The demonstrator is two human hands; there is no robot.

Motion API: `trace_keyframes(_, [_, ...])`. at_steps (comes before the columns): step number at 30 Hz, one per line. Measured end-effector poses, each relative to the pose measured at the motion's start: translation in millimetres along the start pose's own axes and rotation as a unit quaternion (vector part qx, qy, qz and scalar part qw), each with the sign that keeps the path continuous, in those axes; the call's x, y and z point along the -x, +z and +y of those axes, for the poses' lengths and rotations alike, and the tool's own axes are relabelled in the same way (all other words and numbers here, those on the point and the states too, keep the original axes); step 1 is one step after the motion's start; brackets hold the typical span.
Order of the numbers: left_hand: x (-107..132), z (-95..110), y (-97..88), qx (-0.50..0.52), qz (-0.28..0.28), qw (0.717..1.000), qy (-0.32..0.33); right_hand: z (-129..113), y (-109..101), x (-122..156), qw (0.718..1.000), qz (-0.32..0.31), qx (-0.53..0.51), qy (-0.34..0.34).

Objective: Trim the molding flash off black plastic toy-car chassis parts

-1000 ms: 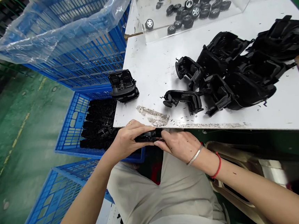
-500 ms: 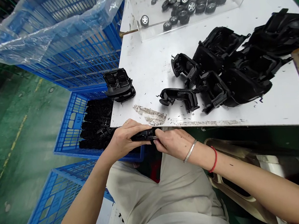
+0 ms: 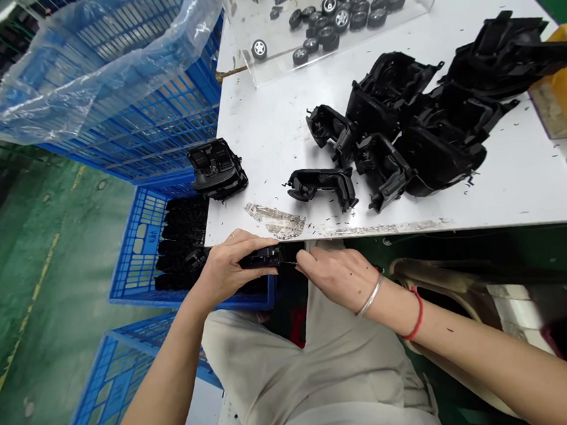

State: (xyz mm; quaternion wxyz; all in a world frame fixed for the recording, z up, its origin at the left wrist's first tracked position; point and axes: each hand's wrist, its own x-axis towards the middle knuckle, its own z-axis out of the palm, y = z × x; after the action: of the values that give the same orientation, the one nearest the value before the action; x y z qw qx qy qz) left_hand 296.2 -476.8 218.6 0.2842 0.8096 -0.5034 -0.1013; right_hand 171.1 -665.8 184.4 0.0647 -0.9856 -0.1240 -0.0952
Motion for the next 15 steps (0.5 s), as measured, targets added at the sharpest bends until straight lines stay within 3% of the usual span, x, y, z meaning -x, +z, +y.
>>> trace_keyframes(5, [-0.8,2.2,-1.3,-0.001,-0.004,1.000,-0.009,1.2,2.0,1.9,0.998,0.053,0.020,-0.010])
trace_keyframes(15, [-1.1,2.2,-1.4,0.001,-0.007,1.000,-0.018,-0.9,1.5,3.0,0.998,0.062,0.033,-0.007])
